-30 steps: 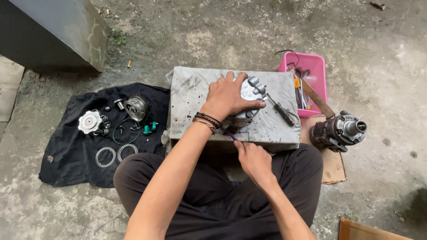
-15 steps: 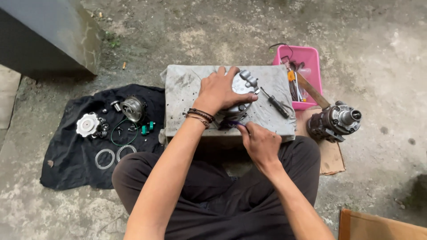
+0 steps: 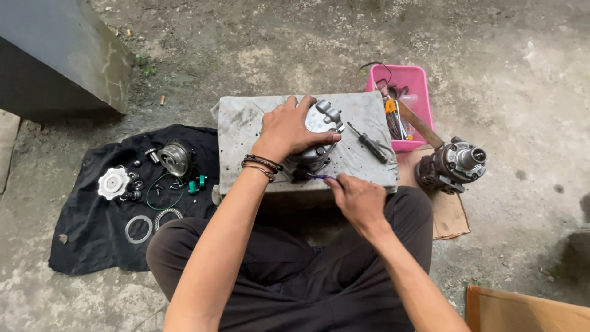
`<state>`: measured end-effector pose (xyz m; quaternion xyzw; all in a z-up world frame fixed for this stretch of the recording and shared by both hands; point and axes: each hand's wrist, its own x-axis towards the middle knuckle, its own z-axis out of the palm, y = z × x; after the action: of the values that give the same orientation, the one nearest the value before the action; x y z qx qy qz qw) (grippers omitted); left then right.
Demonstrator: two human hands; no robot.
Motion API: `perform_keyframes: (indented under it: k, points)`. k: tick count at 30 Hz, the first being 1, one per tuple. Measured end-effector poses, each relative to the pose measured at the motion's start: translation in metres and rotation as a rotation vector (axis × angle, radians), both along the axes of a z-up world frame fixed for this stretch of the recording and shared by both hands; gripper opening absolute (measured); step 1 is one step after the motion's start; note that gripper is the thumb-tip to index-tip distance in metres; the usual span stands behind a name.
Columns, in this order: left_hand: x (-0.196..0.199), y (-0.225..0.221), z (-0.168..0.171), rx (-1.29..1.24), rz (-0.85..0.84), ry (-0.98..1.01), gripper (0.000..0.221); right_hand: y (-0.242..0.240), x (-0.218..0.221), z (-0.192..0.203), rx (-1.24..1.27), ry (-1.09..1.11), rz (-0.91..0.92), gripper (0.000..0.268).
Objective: Cleaning an automotive AC compressor with a toothbrush and inspecting its components.
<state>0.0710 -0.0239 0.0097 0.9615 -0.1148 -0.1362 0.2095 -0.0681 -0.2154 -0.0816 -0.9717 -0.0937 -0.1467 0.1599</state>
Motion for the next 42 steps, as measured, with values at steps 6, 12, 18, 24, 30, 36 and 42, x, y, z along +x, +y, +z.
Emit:
perform_keyframes:
  k: [6, 12, 18, 24, 30, 36, 42]
  points:
    - [0.0, -0.001, 0.001, 0.01, -0.001, 0.003, 0.099, 0.01, 0.002, 0.007, 0.043, -0.055, 0.003, 0.036]
    - [-0.002, 0.001, 0.004, -0.008, -0.002, 0.001, 0.097, -0.007, 0.004, 0.009, 0.041, -0.136, -0.007, 0.033]
    - [0.0, 0.0, -0.001, -0.01, 0.011, -0.007, 0.097, 0.015, 0.013, 0.006, 0.067, -0.162, 0.024, 0.031]
    - [-0.005, 0.0, 0.006, -0.013, 0.015, 0.004, 0.097, -0.019, 0.003, 0.003, -0.015, -0.145, -0.025, 0.033]
    - [-0.002, 0.0, 0.003, 0.004, 0.012, 0.009, 0.101, 0.014, 0.02, -0.007, 0.02, -0.188, 0.038, 0.032]
    - [-0.006, -0.001, 0.01, -0.011, 0.009, 0.009, 0.098, -0.027, 0.013, 0.003, -0.045, -0.202, -0.005, 0.031]
    - [-0.004, 0.0, 0.007, -0.006, 0.008, 0.014, 0.099, 0.005, 0.026, 0.005, -0.02, -0.286, 0.047, 0.031]
